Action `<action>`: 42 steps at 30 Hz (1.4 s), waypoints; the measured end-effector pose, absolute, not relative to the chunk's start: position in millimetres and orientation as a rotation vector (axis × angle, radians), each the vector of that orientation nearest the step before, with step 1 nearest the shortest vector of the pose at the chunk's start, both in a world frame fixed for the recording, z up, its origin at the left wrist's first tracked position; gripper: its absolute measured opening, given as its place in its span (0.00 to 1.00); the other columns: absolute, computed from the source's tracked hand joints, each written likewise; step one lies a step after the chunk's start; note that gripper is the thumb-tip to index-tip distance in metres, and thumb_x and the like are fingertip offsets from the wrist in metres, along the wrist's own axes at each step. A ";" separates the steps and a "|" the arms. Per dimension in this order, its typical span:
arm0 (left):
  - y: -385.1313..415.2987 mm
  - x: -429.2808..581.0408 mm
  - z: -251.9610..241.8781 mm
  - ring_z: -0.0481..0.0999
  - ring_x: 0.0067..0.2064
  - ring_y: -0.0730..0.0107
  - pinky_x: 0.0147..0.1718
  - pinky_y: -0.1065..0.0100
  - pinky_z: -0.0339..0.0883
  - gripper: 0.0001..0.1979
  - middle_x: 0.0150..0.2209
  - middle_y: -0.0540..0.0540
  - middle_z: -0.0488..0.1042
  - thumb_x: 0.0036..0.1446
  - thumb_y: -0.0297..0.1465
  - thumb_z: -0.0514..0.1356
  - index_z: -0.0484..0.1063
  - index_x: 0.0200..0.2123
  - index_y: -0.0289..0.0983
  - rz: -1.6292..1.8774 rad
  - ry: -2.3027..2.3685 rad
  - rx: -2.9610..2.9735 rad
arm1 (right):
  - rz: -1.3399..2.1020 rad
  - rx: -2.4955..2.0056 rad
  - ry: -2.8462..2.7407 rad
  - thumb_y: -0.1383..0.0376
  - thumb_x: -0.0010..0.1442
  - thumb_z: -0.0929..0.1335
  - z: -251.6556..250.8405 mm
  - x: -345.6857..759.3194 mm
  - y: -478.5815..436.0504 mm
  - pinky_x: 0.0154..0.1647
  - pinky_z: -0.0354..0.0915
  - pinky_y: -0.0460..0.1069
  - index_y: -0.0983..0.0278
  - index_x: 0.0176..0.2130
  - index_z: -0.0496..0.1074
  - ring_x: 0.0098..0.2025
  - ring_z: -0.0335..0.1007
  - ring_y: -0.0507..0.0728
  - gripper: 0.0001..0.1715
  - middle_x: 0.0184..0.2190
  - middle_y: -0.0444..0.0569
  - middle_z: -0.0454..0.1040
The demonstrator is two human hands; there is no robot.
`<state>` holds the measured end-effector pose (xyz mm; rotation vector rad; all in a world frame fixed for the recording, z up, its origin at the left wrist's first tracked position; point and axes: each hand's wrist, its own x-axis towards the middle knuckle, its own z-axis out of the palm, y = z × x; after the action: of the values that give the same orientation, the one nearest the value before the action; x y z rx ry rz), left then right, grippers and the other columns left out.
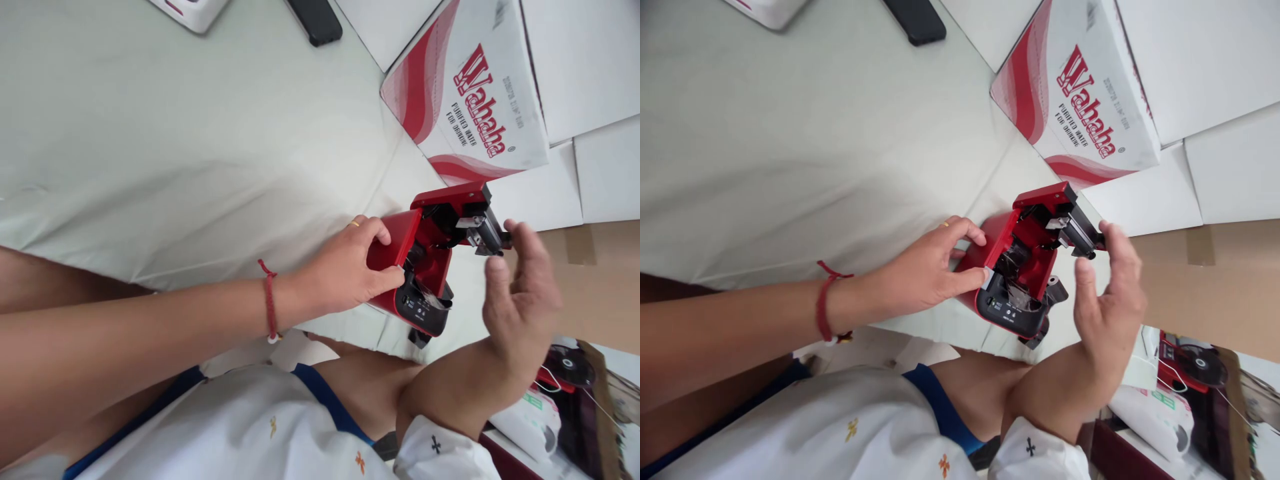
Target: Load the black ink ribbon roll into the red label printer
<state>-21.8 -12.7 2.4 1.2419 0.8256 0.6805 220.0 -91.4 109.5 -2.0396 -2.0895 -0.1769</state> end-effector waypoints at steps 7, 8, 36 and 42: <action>-16.5 -21.0 -0.8 0.74 0.66 0.52 0.67 0.46 0.71 0.25 0.65 0.40 0.73 0.59 0.33 0.66 0.68 0.60 0.43 0.775 0.770 1.238 | -0.260 -2.036 -1.955 0.60 0.75 0.71 123.2 196.9 -115.4 0.61 0.77 0.56 0.56 0.58 0.84 0.55 0.85 0.61 0.16 0.51 0.48 0.87; -16.8 -21.5 -1.1 0.73 0.67 0.53 0.68 0.46 0.71 0.29 0.66 0.40 0.73 0.60 0.32 0.65 0.67 0.64 0.44 0.802 0.740 1.250 | -0.251 -2.035 -2.019 0.61 0.74 0.72 125.2 195.6 -118.9 0.57 0.78 0.52 0.56 0.57 0.85 0.52 0.86 0.58 0.15 0.49 0.47 0.87; -4.8 -22.4 0.6 0.68 0.72 0.59 0.73 0.54 0.66 0.19 0.59 0.44 0.66 0.64 0.23 0.61 0.86 0.50 0.48 0.794 0.588 1.491 | -0.083 -1.970 -2.395 0.64 0.75 0.70 132.4 183.3 -116.1 0.25 0.70 0.41 0.68 0.50 0.86 0.29 0.83 0.49 0.14 0.44 0.50 0.89; -2.4 -22.5 1.0 0.69 0.69 0.60 0.73 0.54 0.67 0.20 0.56 0.44 0.69 0.62 0.23 0.61 0.86 0.51 0.48 0.799 0.568 1.506 | 0.022 -1.932 -2.383 0.62 0.72 0.74 130.4 195.8 -116.3 0.41 0.77 0.42 0.62 0.52 0.84 0.34 0.81 0.48 0.11 0.47 0.46 0.87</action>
<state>-22.5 -2.4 1.0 1.5060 0.5685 0.7994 195.8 -116.3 130.4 -1.9324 -2.3828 0.0222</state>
